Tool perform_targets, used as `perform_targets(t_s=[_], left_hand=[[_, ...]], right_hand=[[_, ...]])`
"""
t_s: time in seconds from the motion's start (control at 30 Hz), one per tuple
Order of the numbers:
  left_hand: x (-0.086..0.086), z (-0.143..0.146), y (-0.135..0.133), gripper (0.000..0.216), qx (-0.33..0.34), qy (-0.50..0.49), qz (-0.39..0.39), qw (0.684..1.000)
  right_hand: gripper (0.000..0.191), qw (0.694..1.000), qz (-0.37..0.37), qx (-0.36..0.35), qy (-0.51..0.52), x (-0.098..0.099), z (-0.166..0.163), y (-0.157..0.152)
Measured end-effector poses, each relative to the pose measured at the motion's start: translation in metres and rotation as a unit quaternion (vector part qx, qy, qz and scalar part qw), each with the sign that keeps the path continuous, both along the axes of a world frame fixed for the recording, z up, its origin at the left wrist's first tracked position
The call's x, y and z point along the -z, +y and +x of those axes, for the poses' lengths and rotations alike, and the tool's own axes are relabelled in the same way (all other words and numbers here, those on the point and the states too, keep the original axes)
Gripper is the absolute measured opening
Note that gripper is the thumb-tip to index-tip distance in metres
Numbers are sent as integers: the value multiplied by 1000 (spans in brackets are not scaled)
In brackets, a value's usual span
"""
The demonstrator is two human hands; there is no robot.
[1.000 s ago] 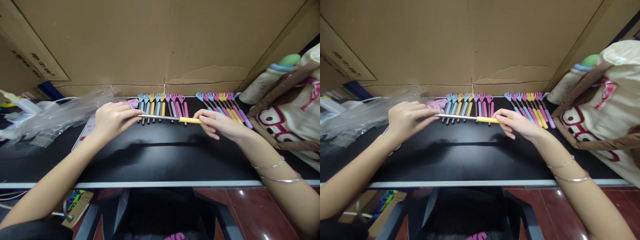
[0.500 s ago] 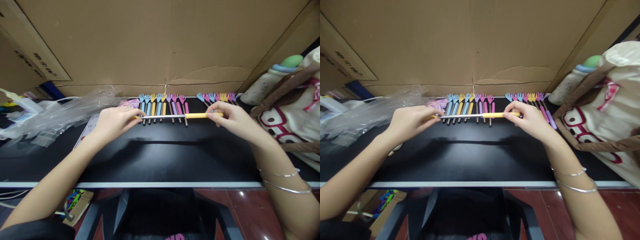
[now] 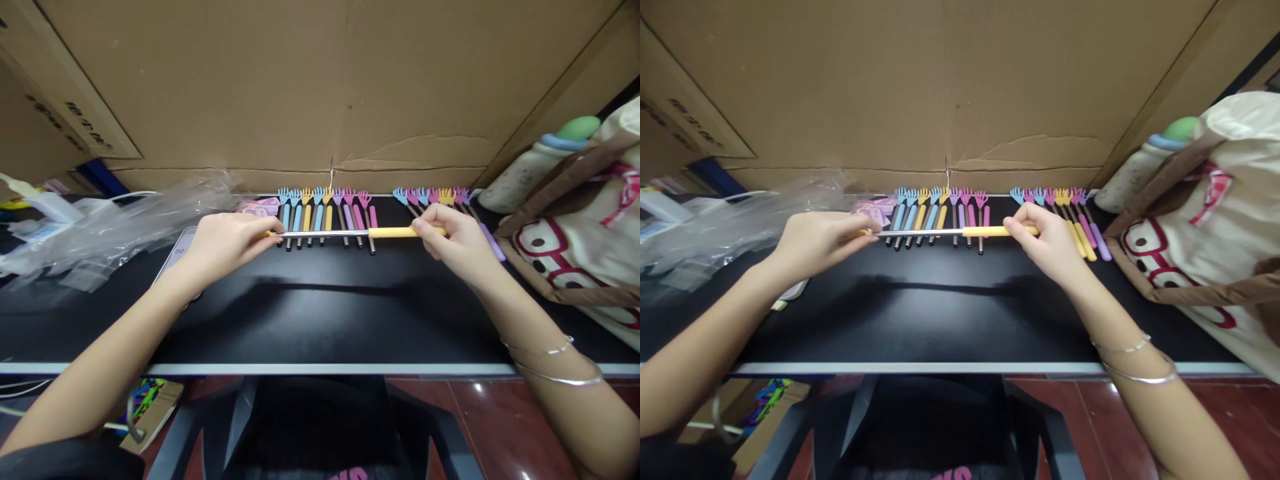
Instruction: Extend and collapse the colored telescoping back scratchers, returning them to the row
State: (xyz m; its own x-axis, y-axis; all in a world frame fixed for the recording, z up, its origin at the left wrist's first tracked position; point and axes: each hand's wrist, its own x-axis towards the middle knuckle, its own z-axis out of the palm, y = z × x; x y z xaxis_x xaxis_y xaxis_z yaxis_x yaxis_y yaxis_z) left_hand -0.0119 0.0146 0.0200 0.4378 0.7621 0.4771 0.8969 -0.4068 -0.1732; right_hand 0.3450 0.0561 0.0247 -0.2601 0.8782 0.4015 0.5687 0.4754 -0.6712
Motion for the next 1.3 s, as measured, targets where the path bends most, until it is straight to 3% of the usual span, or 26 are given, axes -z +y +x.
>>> perform_targets(t_s=[0.27, 0.5, 0.73, 0.87, 0.97, 1.1, 1.3], left_hand=[[1, 0, 1, 27, 8, -10, 8, 1000], [-1, -1, -1, 31, 4, -6, 24, 1000], [-2, -5, 2, 24, -4, -6, 13, 1000], [-2, -6, 2, 22, -1, -28, -9, 1000], [-2, -7, 3, 22, -3, -34, -15, 999], [-3, -9, 4, 24, -7, -30, -2, 1000], [-3, -11, 1, 29, 3, -7, 24, 1000]], right_hand=[[40, 982, -133, -81, 107, 6, -1, 2], [46, 942, -279, -121, 143, 18, -3, 9], [40, 949, -245, -128, 152, 16, -4, 7], [36, 976, -169, -111, 80, 5, 2, 4], [34, 981, -152, -117, 41, -1, 4, 0], [31, 971, -187, -150, 12, 0, 5, -2], [33, 939, -273, -195, 78, 10, 7, 3]])
